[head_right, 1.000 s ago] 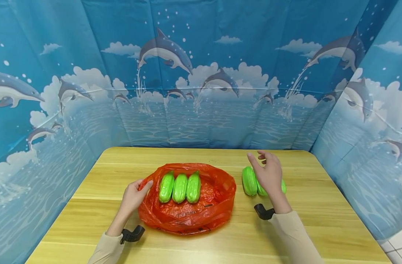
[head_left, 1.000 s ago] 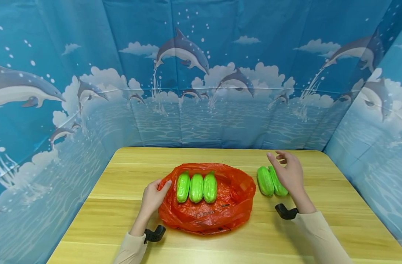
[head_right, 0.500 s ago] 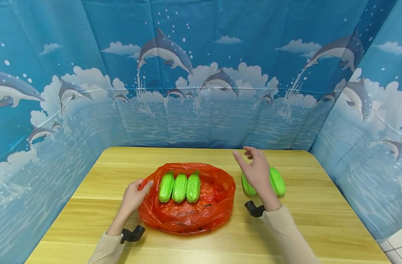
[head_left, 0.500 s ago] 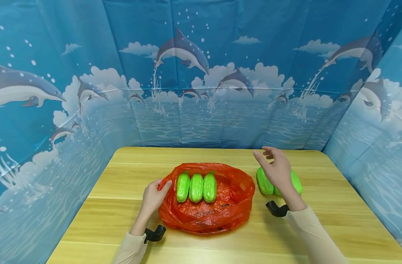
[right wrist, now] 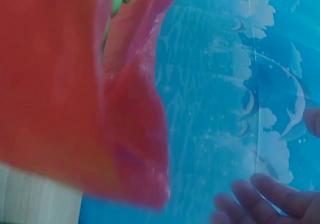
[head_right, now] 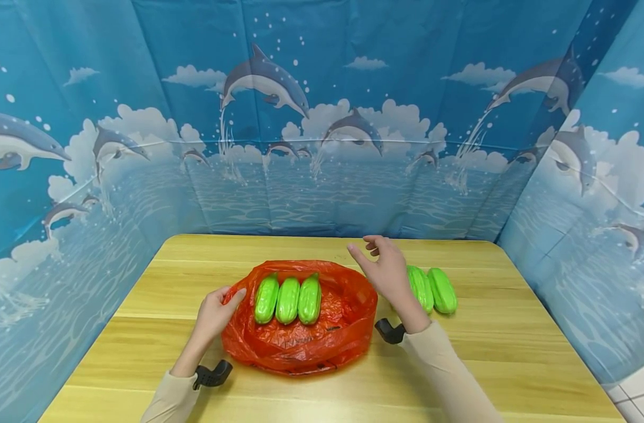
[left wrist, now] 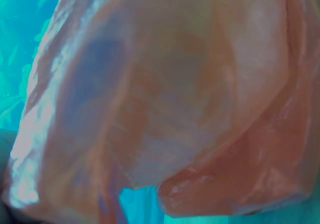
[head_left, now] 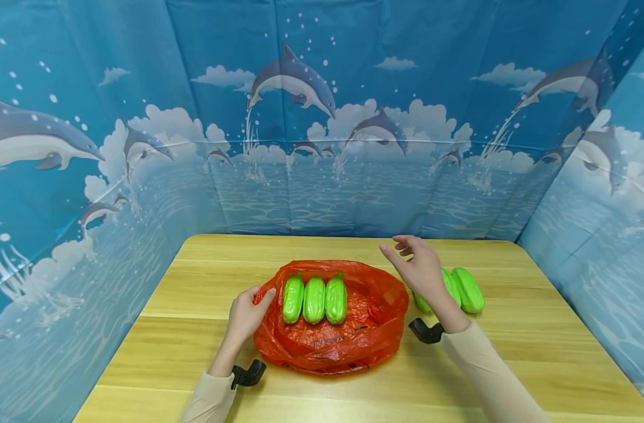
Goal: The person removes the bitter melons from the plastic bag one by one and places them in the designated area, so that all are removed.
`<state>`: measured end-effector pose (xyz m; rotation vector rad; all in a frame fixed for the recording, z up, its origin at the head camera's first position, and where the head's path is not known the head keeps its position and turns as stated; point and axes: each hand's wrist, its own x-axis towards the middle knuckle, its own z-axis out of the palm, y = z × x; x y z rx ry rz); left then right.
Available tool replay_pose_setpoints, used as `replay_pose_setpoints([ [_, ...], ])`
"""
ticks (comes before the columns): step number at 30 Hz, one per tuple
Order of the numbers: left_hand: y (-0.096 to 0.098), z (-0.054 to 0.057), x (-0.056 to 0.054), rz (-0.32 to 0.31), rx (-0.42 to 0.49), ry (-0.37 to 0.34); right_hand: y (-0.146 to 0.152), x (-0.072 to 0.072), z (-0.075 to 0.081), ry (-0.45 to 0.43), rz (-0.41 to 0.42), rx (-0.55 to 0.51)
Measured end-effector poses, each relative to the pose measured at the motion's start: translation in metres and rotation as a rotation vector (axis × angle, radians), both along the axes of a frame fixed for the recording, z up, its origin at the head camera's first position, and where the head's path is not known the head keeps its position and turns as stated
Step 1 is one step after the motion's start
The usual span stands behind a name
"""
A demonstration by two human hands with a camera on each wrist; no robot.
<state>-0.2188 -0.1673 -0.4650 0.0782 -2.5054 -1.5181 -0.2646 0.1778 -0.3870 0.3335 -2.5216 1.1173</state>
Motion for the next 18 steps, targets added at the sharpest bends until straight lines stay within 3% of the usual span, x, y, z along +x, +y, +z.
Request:
replay_pose_setpoints([
  [18, -0.001, -0.001, -0.001, -0.017, 0.006, 0.028, -0.036, -0.008, -0.001, -0.191, 0.172, 0.108],
])
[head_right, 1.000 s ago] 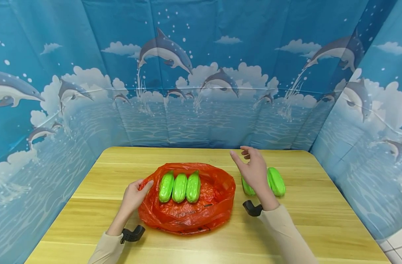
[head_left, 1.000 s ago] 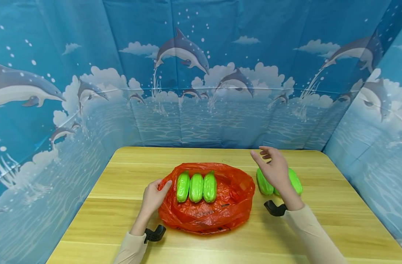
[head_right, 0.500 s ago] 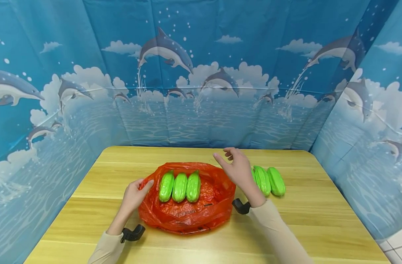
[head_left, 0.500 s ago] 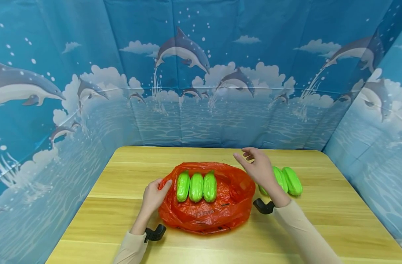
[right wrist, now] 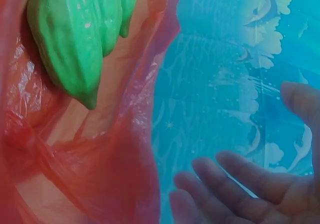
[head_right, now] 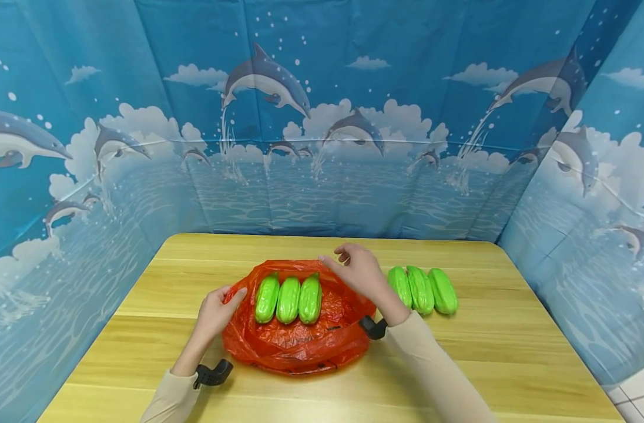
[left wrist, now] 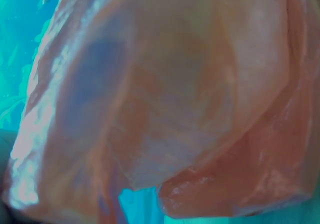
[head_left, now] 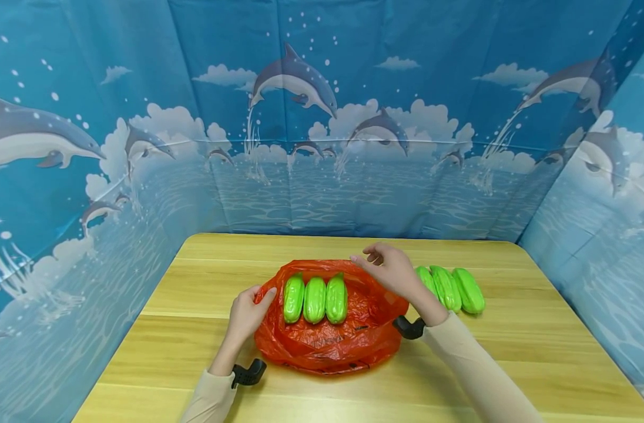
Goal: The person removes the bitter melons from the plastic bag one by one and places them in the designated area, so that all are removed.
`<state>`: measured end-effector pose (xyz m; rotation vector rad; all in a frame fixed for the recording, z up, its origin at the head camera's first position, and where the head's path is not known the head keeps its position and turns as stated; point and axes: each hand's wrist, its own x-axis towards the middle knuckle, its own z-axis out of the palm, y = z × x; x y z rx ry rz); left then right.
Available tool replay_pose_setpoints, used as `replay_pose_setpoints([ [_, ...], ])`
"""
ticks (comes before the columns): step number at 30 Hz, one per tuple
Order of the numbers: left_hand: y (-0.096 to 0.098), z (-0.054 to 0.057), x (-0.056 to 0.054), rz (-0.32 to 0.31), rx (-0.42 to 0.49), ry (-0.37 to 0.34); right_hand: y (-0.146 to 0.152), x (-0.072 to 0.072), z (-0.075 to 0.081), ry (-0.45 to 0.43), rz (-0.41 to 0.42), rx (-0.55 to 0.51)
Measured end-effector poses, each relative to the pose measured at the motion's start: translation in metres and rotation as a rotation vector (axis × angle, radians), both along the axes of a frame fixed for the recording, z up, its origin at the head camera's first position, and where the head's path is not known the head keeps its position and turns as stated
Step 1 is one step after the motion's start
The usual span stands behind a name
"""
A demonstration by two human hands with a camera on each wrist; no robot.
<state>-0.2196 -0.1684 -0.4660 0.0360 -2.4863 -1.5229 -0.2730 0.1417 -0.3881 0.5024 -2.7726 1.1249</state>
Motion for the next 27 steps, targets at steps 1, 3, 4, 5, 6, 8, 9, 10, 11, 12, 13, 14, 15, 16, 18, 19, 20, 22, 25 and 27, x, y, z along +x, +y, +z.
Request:
replay_pose_setpoints([
  [1, 0.0, 0.0, 0.0, 0.0, -0.004, 0.003, -0.001, -0.001, -0.001, -0.011, 0.013, 0.012],
  [3, 0.0, 0.0, -0.001, 0.002, -0.013, 0.008, -0.002, -0.002, -0.003, -0.037, 0.026, 0.03],
  [4, 0.0, -0.001, -0.001, 0.003, -0.014, 0.01, -0.003, -0.003, -0.004, -0.049, 0.032, 0.041],
  [5, 0.0, -0.001, -0.001, 0.003, -0.019, 0.012, -0.004, -0.003, -0.005, -0.064, 0.04, 0.05],
  [6, 0.0, -0.001, -0.001, 0.003, -0.022, 0.014, -0.005, -0.004, -0.006, -0.08, 0.048, 0.056],
  [8, 0.0, -0.001, -0.001, 0.004, -0.027, 0.014, -0.007, -0.004, -0.007, -0.114, 0.059, 0.07],
  [9, 0.0, -0.001, -0.001, 0.005, -0.027, 0.013, -0.008, -0.004, -0.008, -0.131, 0.065, 0.078],
  [10, 0.0, -0.001, -0.001, 0.006, -0.026, 0.012, -0.01, -0.004, -0.009, -0.149, 0.072, 0.086],
  [11, 0.0, -0.001, -0.001, 0.008, -0.026, 0.01, -0.011, -0.004, -0.01, -0.165, 0.078, 0.093],
  [12, 0.001, -0.001, -0.001, 0.008, -0.023, 0.008, -0.013, -0.004, -0.01, -0.181, 0.08, 0.102],
  [13, 0.001, -0.001, -0.001, 0.009, -0.02, 0.005, -0.015, -0.004, -0.011, -0.195, 0.084, 0.113],
  [14, 0.001, -0.001, 0.0, 0.009, -0.018, 0.004, -0.018, -0.003, -0.011, -0.21, 0.087, 0.125],
  [15, 0.001, -0.001, 0.0, 0.006, -0.016, 0.001, -0.019, -0.004, -0.012, -0.226, 0.091, 0.135],
  [16, 0.001, 0.0, 0.0, 0.004, -0.013, 0.0, -0.021, -0.004, -0.013, -0.244, 0.093, 0.145],
  [18, 0.001, 0.0, 0.001, -0.001, -0.009, -0.002, -0.024, -0.005, -0.016, -0.285, 0.096, 0.161],
  [19, 0.002, 0.0, 0.002, -0.003, -0.008, -0.002, -0.024, -0.005, -0.017, -0.303, 0.1, 0.168],
  [20, 0.002, 0.001, 0.002, -0.005, -0.006, -0.002, -0.025, -0.006, -0.019, -0.323, 0.105, 0.175],
  [22, 0.002, 0.0, 0.002, -0.006, -0.004, -0.001, -0.027, -0.007, -0.023, -0.355, 0.116, 0.189],
  [25, 0.001, 0.0, 0.001, -0.004, -0.008, 0.004, -0.031, -0.008, -0.028, -0.383, 0.142, 0.213],
  [27, 0.0, -0.001, 0.0, -0.004, -0.014, 0.008, -0.034, -0.009, -0.032, -0.396, 0.144, 0.231],
])
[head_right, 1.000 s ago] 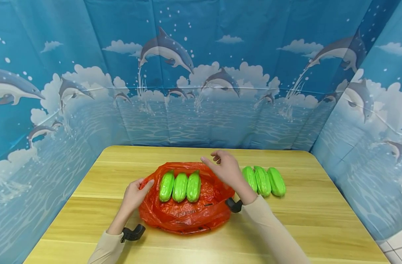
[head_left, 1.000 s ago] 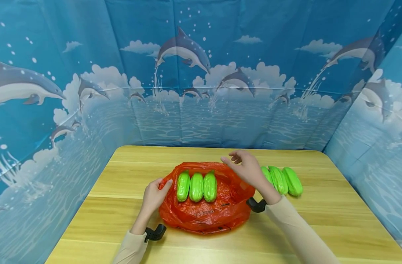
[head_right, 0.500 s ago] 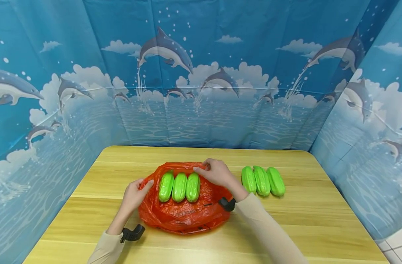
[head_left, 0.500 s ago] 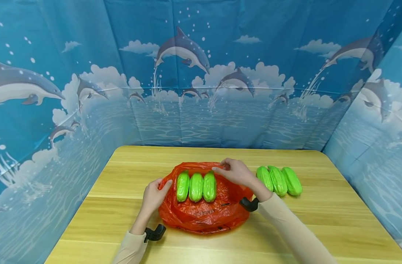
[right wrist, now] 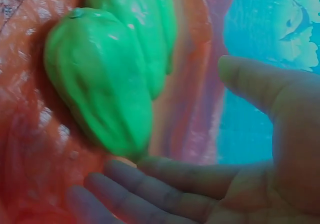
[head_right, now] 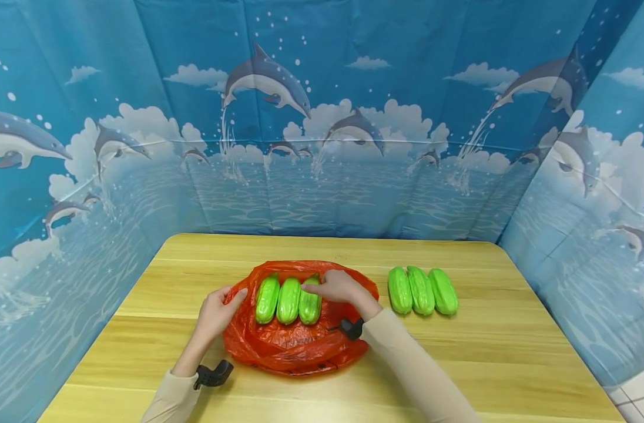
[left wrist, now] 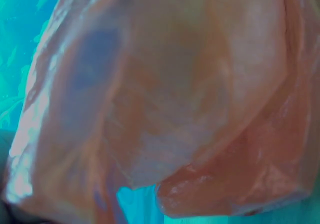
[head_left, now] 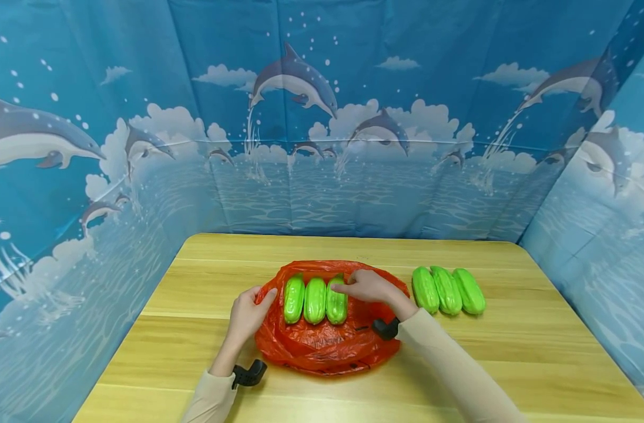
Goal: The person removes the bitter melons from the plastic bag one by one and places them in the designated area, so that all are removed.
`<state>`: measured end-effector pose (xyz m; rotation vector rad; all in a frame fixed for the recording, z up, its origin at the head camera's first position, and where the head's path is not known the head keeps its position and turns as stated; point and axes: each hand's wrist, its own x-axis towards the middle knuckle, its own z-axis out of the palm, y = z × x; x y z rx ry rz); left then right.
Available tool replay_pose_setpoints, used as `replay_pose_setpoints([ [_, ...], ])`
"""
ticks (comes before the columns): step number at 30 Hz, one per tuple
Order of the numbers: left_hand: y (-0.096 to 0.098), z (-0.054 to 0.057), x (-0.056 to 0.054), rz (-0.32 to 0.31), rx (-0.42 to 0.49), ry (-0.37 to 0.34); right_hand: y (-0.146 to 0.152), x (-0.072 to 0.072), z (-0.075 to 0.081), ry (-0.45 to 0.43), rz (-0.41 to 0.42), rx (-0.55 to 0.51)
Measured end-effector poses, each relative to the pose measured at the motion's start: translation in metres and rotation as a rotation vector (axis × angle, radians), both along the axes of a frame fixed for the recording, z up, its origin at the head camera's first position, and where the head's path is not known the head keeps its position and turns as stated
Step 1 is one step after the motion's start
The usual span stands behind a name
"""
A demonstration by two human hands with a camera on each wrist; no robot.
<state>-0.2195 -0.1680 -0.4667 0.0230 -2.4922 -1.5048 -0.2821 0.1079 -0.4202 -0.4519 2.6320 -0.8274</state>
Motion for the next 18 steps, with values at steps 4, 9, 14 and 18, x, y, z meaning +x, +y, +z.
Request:
replay_pose_setpoints([
  [4, 0.0, 0.0, -0.001, -0.001, -0.002, 0.004, -0.004, -0.001, -0.01, -0.025, -0.012, 0.038],
  [9, 0.001, 0.001, 0.0, 0.002, 0.008, -0.003, -0.008, -0.002, -0.023, -0.046, -0.046, 0.051],
  [14, 0.002, 0.002, 0.001, 0.007, 0.006, -0.016, -0.01, -0.002, -0.025, -0.043, -0.077, 0.04],
  [18, 0.002, 0.002, 0.001, 0.003, 0.007, -0.017, -0.011, -0.002, -0.027, -0.036, -0.078, 0.039],
])
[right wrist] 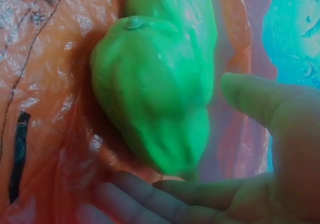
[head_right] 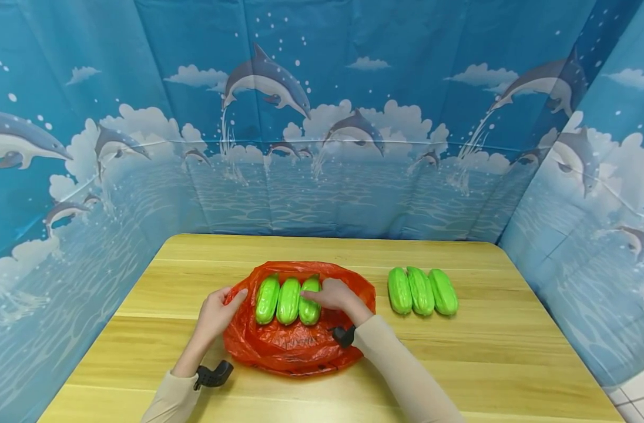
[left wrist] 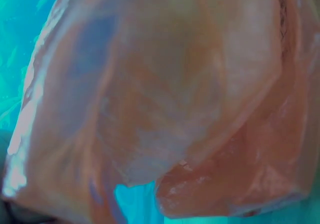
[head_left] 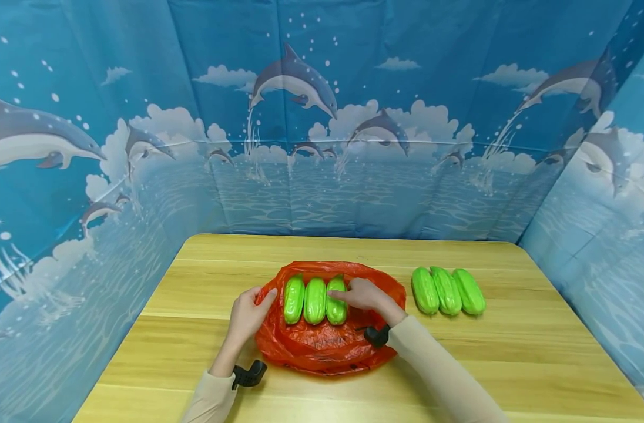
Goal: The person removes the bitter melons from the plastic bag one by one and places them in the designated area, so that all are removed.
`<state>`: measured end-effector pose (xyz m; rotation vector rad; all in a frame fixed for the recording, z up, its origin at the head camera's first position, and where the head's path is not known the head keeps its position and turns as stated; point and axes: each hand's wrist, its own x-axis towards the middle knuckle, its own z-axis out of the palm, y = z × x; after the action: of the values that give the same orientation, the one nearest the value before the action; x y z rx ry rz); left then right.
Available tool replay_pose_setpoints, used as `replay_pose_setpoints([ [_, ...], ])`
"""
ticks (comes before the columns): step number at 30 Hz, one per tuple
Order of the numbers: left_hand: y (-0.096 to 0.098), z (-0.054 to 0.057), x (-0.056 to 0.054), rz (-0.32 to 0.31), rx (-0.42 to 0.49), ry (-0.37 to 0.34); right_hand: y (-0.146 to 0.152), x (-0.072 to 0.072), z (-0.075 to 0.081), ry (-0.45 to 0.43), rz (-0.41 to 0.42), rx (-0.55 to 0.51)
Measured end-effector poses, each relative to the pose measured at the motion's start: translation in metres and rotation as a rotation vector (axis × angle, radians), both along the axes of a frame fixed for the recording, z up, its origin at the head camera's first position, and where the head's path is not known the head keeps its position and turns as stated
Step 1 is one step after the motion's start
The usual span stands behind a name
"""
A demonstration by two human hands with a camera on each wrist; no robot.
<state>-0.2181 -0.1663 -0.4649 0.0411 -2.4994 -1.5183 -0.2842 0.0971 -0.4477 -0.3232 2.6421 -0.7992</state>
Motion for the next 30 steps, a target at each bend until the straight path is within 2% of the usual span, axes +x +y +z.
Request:
replay_pose_setpoints([
  [19, 0.002, -0.002, -0.001, -0.009, 0.014, -0.007, -0.007, -0.004, -0.009, 0.014, -0.019, 0.011],
  [30, 0.002, -0.001, -0.001, -0.011, 0.008, -0.007, -0.006, -0.006, -0.017, 0.025, -0.05, -0.062],
])
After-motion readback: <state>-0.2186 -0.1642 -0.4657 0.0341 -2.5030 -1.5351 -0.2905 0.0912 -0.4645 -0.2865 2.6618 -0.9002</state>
